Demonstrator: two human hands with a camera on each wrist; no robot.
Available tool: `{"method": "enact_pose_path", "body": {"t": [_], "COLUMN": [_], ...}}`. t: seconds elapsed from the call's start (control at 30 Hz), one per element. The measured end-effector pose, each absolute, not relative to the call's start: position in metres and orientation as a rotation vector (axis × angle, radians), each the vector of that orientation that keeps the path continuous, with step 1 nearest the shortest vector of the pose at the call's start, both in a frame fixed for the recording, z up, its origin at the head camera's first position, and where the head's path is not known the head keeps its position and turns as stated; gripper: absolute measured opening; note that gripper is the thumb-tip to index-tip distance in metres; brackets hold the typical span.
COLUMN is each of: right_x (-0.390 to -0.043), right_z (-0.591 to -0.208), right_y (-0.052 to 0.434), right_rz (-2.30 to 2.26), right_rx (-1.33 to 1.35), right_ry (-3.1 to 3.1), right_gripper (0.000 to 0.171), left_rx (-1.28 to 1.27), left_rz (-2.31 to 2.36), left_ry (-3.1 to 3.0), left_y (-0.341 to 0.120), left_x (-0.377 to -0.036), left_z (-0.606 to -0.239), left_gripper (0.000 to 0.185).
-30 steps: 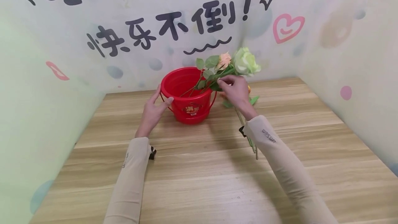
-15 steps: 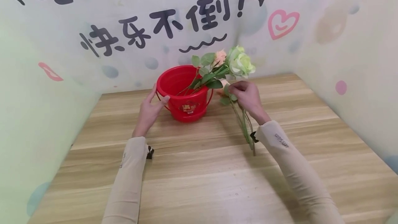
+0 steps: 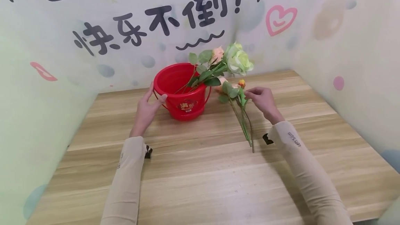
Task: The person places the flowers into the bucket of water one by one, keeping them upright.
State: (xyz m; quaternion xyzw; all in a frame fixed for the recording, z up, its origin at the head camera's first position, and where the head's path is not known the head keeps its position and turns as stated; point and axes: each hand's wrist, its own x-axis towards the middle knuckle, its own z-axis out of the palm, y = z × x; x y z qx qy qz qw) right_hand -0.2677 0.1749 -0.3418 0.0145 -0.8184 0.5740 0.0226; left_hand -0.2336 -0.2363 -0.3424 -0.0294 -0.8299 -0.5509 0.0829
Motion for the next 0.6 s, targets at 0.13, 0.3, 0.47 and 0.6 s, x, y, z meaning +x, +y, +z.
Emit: {"method": "enact_pose_path", "body": {"t": [0.13,0.3,0.47,0.6], "right_x": [-0.269,-0.269,-0.270,-0.271], "right_z": [-0.349,-0.356,-0.363,-0.367], "right_y": [0.185,0.195,0.201,0.203], "right_rz": [1.780,1.800,1.782,1.801], "right_rx": [0.006,-0.043,-0.031,0.005], "right_ry": [-2.595,-2.706,-2.834,-2.884], "right_gripper": [0.034,0.035,0.032,0.030], "left_rx": [-0.085,-0.083,-0.080,-0.078], "left_rz": [-1.649,-1.648,-1.661,-1.665], "left_ry": [-2.478,-2.477,-2.471,-2.473], "left_y": [-0.236,-0.236,-0.237,-0.236], "left_x": [-0.233,-0.233,-0.233,-0.233], "left_z": [-0.342,-0.342,-0.342,-0.342], "left_gripper": [0.085,0.085,0.084,0.084]}}
